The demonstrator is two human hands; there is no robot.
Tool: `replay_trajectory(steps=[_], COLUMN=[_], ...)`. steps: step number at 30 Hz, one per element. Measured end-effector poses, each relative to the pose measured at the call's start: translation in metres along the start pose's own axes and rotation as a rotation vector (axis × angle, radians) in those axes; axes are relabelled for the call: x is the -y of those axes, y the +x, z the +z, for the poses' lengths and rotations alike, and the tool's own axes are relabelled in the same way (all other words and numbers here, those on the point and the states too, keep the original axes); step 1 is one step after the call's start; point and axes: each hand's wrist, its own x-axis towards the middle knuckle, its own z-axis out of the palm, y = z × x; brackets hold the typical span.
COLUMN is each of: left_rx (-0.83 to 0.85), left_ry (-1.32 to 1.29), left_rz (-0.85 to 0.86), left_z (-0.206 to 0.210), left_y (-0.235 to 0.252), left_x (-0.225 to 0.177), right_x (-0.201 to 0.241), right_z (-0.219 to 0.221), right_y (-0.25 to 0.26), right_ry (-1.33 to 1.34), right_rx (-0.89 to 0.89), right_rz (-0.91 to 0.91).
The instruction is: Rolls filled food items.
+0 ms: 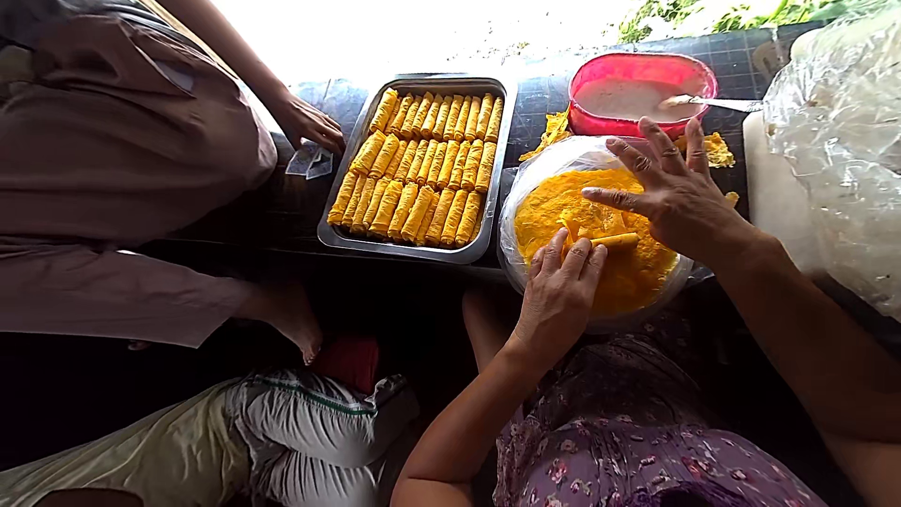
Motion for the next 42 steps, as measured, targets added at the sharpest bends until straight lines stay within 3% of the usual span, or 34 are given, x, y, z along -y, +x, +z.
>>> replay_trajectory(steps=[4,10,15,19,25,30,42], left_rx=[0.001,0.061,0.093,0.128,0.119,0.085,0.057], left_ry=[0.039,0.075,0.096,0.076,0.002,-0.075,-0.141], left_rz=[0.076,0.133,0.156,0.153,0.133,0.094,0.078], left_z=[0.001,-0.005,-0.008,-0.011,-0.015,-0.014,-0.004], left_y=[0.004,0.012,0.015,0.018,0.025,0.032,0.059], left_x=[0.008,0.012,0.012,0.013,0.017,0.023,0.050], right_x=[0.014,0.000,0.016,0.015,0.034,0.044,0.019], right_z=[0.002,-0.001,0.000,0.002,0.000,0.026,0.030], right_y=[0.001,0.006,0.010,0.019,-0.017,-0.049,-0.017], right_ry=[0.037,-0.062,0.023,0.002,0.123,0.105,0.290], right_rx=[0.045,0.080,0.081,0.152,-0.215,-0.360,-0.344], right_rz=[-0.118,0.017,-0.075,0.013,0.080,0.088,0.192])
